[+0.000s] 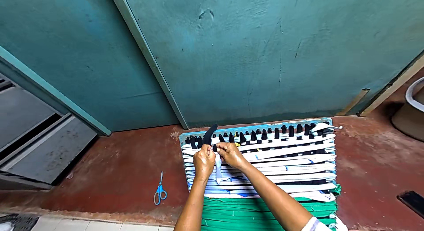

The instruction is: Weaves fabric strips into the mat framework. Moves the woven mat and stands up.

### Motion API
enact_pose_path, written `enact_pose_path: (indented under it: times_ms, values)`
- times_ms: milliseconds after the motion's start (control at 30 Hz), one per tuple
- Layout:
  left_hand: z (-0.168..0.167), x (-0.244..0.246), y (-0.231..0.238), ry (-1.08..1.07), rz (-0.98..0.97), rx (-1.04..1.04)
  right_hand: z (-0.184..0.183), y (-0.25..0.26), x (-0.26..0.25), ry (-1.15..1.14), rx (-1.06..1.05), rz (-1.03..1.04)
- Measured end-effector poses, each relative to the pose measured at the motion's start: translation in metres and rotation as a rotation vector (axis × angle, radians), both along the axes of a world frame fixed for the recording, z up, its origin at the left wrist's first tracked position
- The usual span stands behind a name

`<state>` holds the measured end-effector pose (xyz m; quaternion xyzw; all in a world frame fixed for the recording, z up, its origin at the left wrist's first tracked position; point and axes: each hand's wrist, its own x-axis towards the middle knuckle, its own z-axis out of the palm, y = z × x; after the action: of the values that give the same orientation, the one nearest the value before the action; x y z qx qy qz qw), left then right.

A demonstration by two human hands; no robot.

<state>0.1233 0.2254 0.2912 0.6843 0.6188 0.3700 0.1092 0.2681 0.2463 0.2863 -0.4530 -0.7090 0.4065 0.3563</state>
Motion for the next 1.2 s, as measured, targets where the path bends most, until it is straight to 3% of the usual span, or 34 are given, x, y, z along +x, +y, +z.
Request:
enact_pose_path:
  times_ms: [100,200,300,400,500,633,800,1000,1200]
  values:
    - [-0.006,-0.008,-0.006,-0.12,0.07,0.174,-0.017,-0.015,-0.005,-0.014,0.441,-0.195]
    - [0.005,-0.028,-0.012,-0.529,0.089,0.199,-0.04,-0.011,-0.002,0.084,0.896,-0.425]
    - [0.017,-0.035,-0.017,-1.005,0.084,0.088,-0.05,-0.01,0.007,0.087,0.973,-0.489]
    - [0.018,-0.031,-0.016,-1.182,0.093,0.046,-0.052,-0.01,0.009,-0.017,0.97,-0.468]
    - [0.023,-0.043,-0.012,-1.236,0.108,0.187,-0.052,-0.01,0.011,-0.156,0.955,-0.419]
    - [0.043,-0.093,-0.008,-1.246,0.172,0.406,-0.057,-0.006,0.017,-0.135,0.953,-0.378]
    - [0.041,-0.115,-0.006,-1.278,0.212,0.349,-0.058,-0.002,0.014,-0.121,0.923,-0.378]
    - [0.022,-0.108,-0.034,-1.116,-0.226,0.251,-0.041,-0.01,0.0,-0.084,0.86,-0.418]
    - [0.011,-0.094,-0.051,-1.101,-0.297,0.226,-0.003,-0.026,-0.043,0.058,0.876,-0.04]
